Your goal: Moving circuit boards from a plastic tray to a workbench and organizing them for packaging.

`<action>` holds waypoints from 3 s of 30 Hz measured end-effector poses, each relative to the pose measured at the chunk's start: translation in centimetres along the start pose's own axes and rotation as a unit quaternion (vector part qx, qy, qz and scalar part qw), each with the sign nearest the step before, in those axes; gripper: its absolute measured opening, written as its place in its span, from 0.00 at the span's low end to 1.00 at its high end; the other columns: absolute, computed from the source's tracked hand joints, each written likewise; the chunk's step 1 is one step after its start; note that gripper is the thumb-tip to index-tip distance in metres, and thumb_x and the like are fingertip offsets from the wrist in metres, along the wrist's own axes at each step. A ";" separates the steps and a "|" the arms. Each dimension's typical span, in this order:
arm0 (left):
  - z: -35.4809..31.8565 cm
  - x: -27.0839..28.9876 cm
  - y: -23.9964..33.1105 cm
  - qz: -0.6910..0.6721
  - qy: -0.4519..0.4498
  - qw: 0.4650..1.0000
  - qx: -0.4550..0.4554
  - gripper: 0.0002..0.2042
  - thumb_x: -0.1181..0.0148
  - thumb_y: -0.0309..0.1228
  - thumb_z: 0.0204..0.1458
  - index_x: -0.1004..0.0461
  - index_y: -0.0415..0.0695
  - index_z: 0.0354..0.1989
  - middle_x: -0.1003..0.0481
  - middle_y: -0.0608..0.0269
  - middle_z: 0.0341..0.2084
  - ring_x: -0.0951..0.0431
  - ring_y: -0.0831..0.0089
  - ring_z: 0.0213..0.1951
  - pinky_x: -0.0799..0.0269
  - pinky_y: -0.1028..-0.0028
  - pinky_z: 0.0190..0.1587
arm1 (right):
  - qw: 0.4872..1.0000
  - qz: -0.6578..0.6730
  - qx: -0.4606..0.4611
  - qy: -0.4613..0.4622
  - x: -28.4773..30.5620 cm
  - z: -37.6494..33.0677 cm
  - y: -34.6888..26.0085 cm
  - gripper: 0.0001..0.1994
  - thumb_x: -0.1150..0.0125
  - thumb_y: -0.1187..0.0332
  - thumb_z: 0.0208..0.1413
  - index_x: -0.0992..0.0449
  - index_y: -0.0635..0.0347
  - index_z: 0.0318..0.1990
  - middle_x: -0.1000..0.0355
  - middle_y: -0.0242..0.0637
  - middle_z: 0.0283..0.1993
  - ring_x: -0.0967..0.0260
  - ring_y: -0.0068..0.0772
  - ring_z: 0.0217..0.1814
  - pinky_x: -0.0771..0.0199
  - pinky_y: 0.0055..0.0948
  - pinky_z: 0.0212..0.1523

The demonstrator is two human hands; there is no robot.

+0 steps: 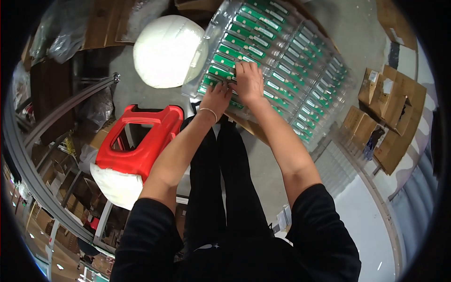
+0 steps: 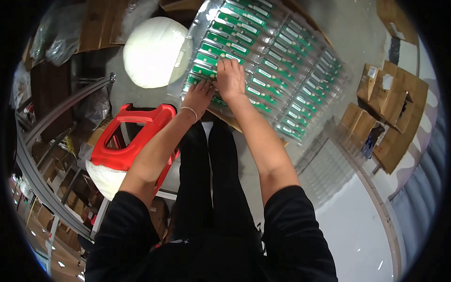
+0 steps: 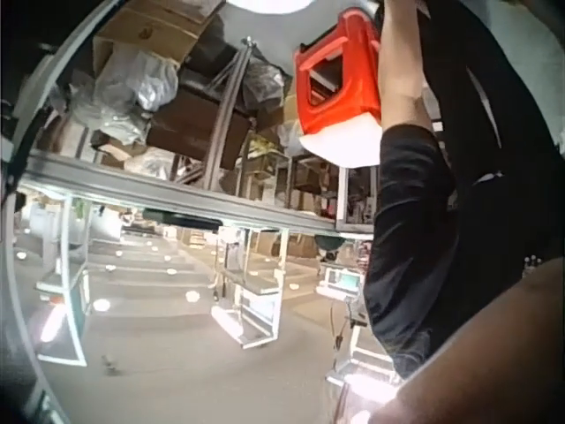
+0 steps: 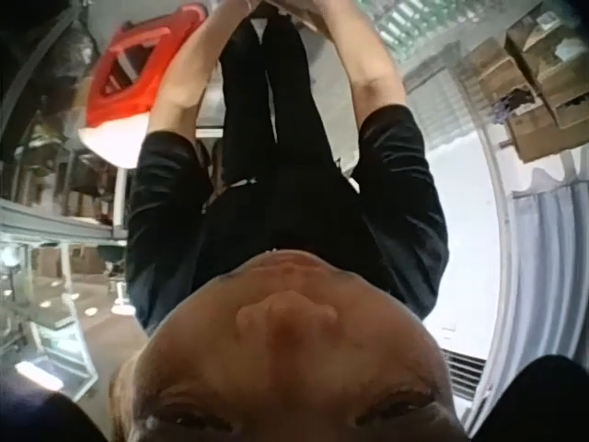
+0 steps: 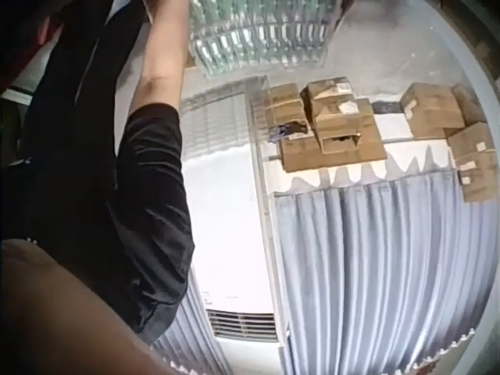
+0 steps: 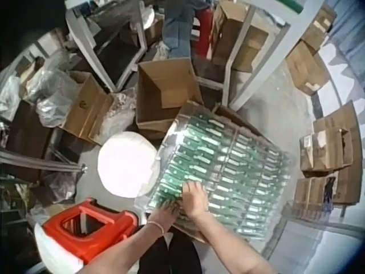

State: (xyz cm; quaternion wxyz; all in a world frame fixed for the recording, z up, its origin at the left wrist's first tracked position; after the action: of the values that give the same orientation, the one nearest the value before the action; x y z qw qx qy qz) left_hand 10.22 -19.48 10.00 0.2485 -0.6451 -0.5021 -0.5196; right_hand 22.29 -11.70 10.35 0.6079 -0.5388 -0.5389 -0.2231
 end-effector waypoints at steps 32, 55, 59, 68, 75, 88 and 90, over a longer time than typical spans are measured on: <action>0.9 4.4 -4.5 -0.316 -0.072 0.946 -0.026 0.14 0.47 0.24 0.41 0.29 0.42 0.39 0.30 0.55 0.38 0.34 0.55 0.44 0.38 0.63 0.49 | 0.994 -0.104 0.013 0.016 0.7 7.0 3.0 0.16 0.42 0.68 0.44 0.31 0.56 0.43 0.32 0.38 0.40 0.32 0.39 0.44 0.30 0.35 0.42; -0.1 5.4 -4.5 -0.864 -0.118 0.390 0.296 0.04 0.47 0.28 0.51 0.32 0.44 0.34 0.35 0.71 0.21 0.33 0.80 0.25 0.32 0.76 0.37 | 0.998 -0.067 -0.002 0.017 1.8 11.6 5.8 0.17 0.35 0.71 0.37 0.31 0.58 0.39 0.30 0.38 0.40 0.35 0.40 0.46 0.38 0.36 0.48; -0.5 5.1 -4.8 -0.858 -0.114 0.395 0.307 0.04 0.47 0.28 0.52 0.32 0.44 0.34 0.34 0.71 0.21 0.34 0.81 0.24 0.32 0.75 0.35 | 0.997 -0.044 -0.061 -0.021 1.8 12.1 6.0 0.23 0.30 0.70 0.33 0.33 0.56 0.41 0.32 0.39 0.42 0.35 0.43 0.48 0.37 0.39 0.49; -0.9 4.9 -6.2 -0.867 -0.098 0.381 0.305 0.05 0.48 0.28 0.52 0.30 0.41 0.35 0.34 0.70 0.20 0.35 0.81 0.24 0.33 0.75 0.35 | 0.987 -0.106 -0.001 0.117 4.6 17.1 8.8 0.20 0.35 0.73 0.33 0.30 0.58 0.40 0.33 0.44 0.43 0.34 0.45 0.46 0.36 0.40 0.47; -0.8 4.7 -5.3 -0.870 -0.091 0.383 0.298 0.07 0.52 0.26 0.53 0.32 0.37 0.37 0.36 0.68 0.19 0.34 0.79 0.25 0.31 0.73 0.36 | 0.981 -0.167 -0.060 0.084 4.4 17.4 9.4 0.23 0.31 0.68 0.31 0.28 0.57 0.41 0.32 0.40 0.46 0.38 0.43 0.51 0.32 0.39 0.46; -0.8 4.3 -5.9 -0.866 -0.080 0.374 0.322 0.07 0.52 0.26 0.53 0.31 0.37 0.37 0.37 0.70 0.17 0.36 0.81 0.23 0.31 0.73 0.36 | 0.963 -0.236 -0.040 0.126 4.5 19.9 10.2 0.24 0.32 0.67 0.34 0.29 0.52 0.44 0.29 0.36 0.42 0.32 0.40 0.47 0.32 0.41 0.44; -0.7 4.4 -5.9 -0.870 -0.078 0.368 0.319 0.07 0.52 0.26 0.53 0.31 0.37 0.38 0.37 0.70 0.17 0.36 0.81 0.23 0.31 0.73 0.36 | 0.962 -0.236 -0.050 0.125 4.6 20.0 10.2 0.23 0.32 0.67 0.34 0.29 0.51 0.43 0.29 0.36 0.40 0.31 0.39 0.46 0.32 0.40 0.44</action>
State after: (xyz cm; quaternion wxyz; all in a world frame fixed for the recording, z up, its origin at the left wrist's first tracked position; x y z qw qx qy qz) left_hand 4.41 -16.20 13.13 -0.1936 0.2379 -0.9313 -0.1965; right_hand 24.18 10.93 7.02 0.5729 -0.3936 -0.5584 -0.4529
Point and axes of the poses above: each hand's wrist, its own z-axis towards the middle knuckle, its own x-axis out of the back of the hand, y = z × x, the point moved 1 cm from there along z, towards the middle knuckle
